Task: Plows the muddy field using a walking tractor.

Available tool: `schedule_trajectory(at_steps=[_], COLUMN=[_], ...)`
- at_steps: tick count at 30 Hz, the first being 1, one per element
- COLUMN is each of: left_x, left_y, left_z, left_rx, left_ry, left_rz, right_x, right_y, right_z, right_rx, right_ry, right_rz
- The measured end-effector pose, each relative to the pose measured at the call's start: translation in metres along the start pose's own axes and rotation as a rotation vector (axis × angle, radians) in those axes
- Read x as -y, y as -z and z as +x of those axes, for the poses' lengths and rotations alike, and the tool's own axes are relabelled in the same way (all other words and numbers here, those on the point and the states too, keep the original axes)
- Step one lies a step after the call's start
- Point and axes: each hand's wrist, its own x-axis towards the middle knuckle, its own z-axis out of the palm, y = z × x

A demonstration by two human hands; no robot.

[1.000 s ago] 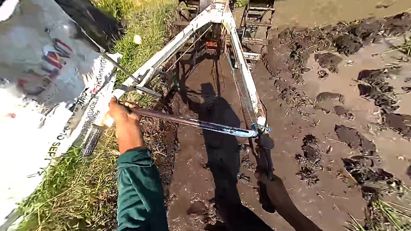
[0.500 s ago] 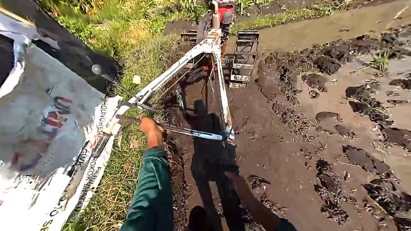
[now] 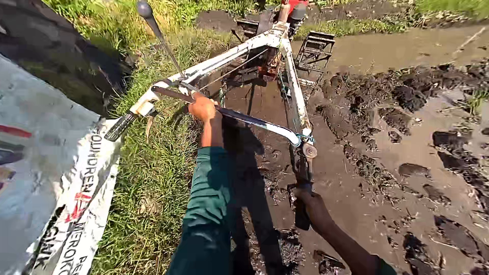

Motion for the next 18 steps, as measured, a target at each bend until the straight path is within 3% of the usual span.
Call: schedule_trajectory(at_steps=[3,6,10,15,18], left_x=[-0.022,-0.019,0.002,0.009,0.007], left_y=[-0.030,-0.054,-0.084,-0.108,-0.132], left_z=[0.086,0.119,0.146,0.255,0.320], left_rx=[0.096,0.177,0.163,0.123,0.182], left_ry=[-0.024,-0.006,0.080,0.011,-0.034], left_rz=[-0.044,0.088,0.192,0.482,0.477], right_x=[0.053,0.083,0.121,0.151,0.190], right_y=[-0.078,-0.145,-0.239,-0.340,-0.389], right_z=[0.019,0.041,0.078,0.131,0.170], right_rx=[0.065,0.110,0.152,0.203,0.253], right_ry=[0.009,-0.022,-0.014,0.010,-0.025], right_rz=[-0.041,-0.081,-0.062,-0.073,-0.075])
